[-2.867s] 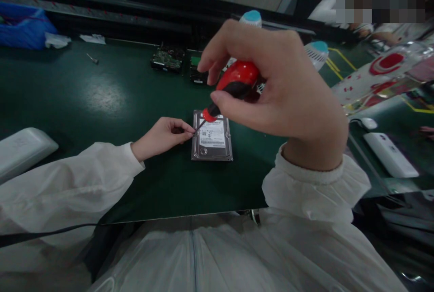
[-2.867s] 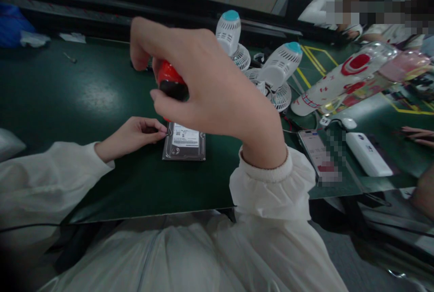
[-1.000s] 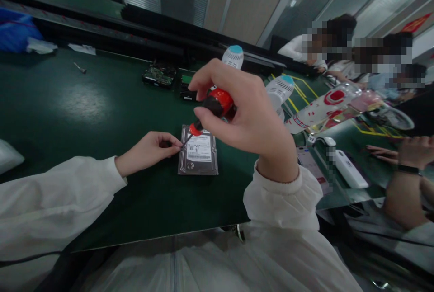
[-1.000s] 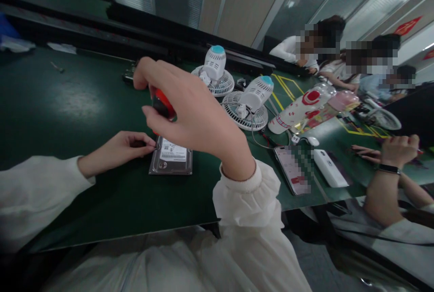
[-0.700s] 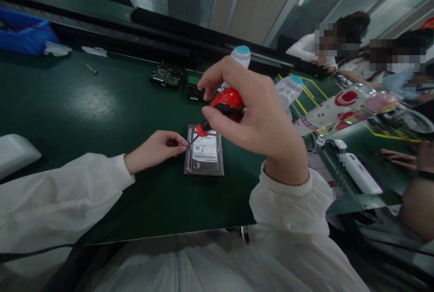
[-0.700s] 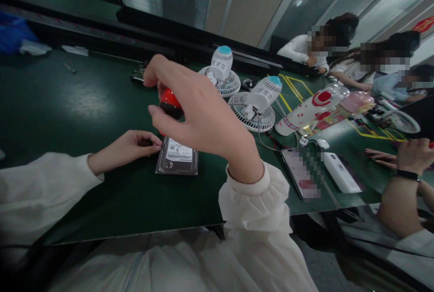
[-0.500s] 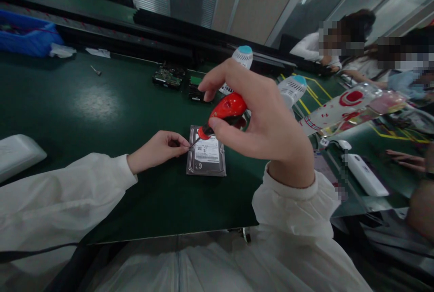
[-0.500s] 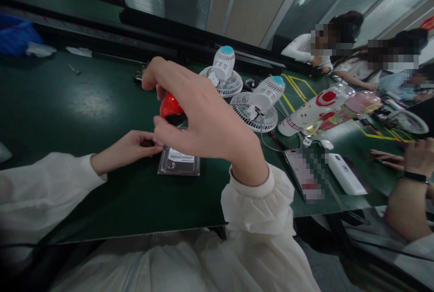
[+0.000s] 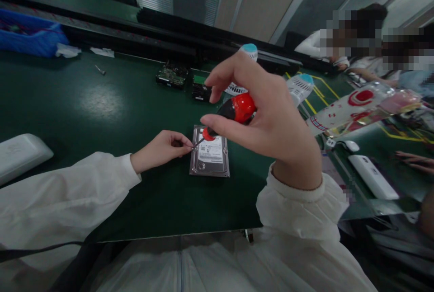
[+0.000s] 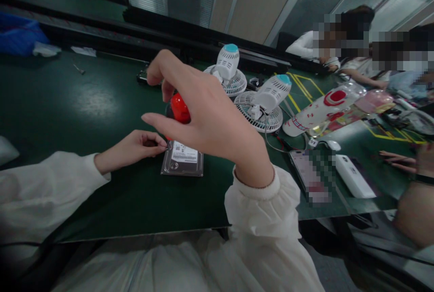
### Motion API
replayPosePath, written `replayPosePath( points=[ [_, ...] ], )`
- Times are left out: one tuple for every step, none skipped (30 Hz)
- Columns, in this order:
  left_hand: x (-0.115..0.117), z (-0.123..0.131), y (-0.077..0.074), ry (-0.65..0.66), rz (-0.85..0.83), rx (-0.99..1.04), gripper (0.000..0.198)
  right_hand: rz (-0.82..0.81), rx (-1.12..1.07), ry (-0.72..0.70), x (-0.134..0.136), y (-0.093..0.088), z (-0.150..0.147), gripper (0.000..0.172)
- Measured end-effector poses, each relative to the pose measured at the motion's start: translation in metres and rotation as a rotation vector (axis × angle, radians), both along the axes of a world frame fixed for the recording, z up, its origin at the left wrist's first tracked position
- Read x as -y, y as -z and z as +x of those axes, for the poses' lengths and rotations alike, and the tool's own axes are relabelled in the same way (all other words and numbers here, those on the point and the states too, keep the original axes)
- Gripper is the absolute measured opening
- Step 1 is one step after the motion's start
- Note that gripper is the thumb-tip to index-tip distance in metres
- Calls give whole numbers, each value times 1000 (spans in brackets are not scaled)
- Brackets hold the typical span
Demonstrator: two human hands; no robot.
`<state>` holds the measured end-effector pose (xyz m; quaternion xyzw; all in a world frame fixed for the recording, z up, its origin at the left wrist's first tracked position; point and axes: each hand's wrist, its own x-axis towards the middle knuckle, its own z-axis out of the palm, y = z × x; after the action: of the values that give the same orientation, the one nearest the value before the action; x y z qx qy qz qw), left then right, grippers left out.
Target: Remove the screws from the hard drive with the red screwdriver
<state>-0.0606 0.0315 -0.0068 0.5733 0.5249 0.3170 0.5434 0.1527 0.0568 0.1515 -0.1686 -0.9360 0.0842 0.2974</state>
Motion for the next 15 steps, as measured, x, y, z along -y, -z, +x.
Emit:
replayPosePath(
  points=[
    [0,0,-1,-3,-7,3,25,-4,0,5,1,0,0,23],
    [0,0,-1,-3,-13,2,25,-13,8,7,1,-1,0,24],
    [1,0,-2,-2,-13,-1,25,-26,16,3,2,-1,1,27],
    [1,0,-2,1,-11,-4,25,-41,25,-7,2,-2,1,29],
    [1,0,-2,4,-6,-5,25,-53,29,-16,3,-3,2,31],
    [1,0,-3,6,-2,-6,24,-63,30,-22,3,-3,3,31],
    [1,-1,-3,7,-1,-6,24,-69,27,-26,3,-4,3,31],
    [0,-1,-2,6,-1,-5,24,-77,29,-28,4,-4,3,31],
    [0,-1,-2,4,-3,-4,24,-83,30,-26,4,-5,3,31],
    [0,-1,-2,2,-4,-3,24,-89,32,-19,4,-5,3,31],
    [0,0,-2,0,-4,-2,25,-93,34,-11,4,-5,3,31],
    [0,0,-2,1,-2,0,25,-94,34,-2,4,-5,3,31],
    [0,0,-2,3,-1,2,25,-91,31,5,3,-4,3,30],
    [0,0,-2,3,-1,3,25,-85,27,11,3,-4,2,30],
    [0,1,-2,3,-1,3,25,-79,25,15,3,-4,2,29]
  ],
)
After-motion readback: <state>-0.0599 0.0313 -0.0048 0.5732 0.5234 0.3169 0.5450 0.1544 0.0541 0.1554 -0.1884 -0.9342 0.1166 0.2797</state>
